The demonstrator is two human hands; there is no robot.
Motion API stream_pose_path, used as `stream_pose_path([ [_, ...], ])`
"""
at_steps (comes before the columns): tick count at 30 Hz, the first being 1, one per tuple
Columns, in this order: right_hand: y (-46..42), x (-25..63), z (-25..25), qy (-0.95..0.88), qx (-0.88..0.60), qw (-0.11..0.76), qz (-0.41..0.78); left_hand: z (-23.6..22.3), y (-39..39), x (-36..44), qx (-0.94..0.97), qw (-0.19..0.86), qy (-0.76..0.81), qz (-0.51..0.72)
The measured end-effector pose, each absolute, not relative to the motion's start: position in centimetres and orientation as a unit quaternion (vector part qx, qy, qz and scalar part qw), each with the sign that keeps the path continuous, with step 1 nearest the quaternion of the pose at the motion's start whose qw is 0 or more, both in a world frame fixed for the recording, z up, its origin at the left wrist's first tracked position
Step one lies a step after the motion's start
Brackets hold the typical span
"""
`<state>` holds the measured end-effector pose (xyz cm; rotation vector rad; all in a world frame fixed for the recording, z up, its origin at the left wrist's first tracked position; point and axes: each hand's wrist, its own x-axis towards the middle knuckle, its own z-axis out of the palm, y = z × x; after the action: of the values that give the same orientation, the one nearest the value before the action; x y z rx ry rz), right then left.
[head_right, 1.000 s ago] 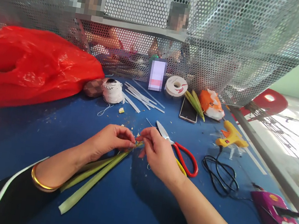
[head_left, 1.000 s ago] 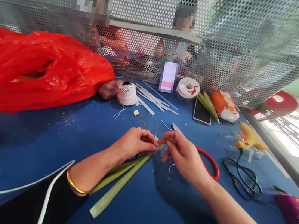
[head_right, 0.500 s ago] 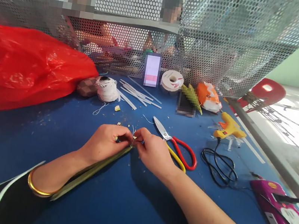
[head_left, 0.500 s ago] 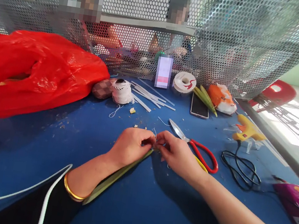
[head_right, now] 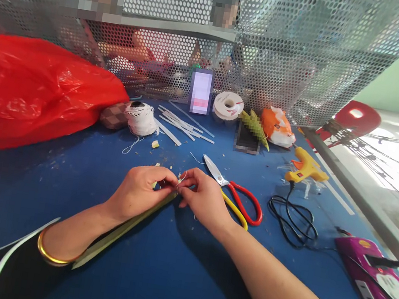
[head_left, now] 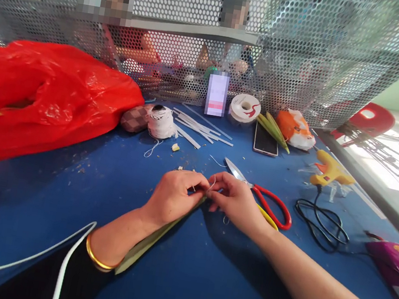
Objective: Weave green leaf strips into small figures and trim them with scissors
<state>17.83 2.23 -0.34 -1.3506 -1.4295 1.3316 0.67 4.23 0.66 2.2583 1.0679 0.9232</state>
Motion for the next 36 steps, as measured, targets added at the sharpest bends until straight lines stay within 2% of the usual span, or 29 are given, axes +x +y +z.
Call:
stream_pose_path([
  [7,2.3,17.8,-0.3,-0.556,-0.528,0.379,0.519,0.7,4.2,0.7,0.795,0.279,0.425,0.332],
  [20,2.2,17.9,-0.4,-0.557,-0.525,0.411,0.496,0.6,4.8,1.1,0.669,0.457,0.470,0.350],
  [26,1.9,18.4,0.3,-0.607,-0.544,0.412,0.408,0.6,5.1,0.9,0.662,0.426,0.508,0.350],
  [29,1.6,18.7,0.9,-0.628,-0.579,0.388,0.346,0.5,5.3,0.7,0.668,0.407,0.519,0.345],
  [36,1.5,19.0,1.1,-0.665,-0.596,0.329,0.307,0.4,5.4,0.5,0.653,0.389,0.556,0.336],
])
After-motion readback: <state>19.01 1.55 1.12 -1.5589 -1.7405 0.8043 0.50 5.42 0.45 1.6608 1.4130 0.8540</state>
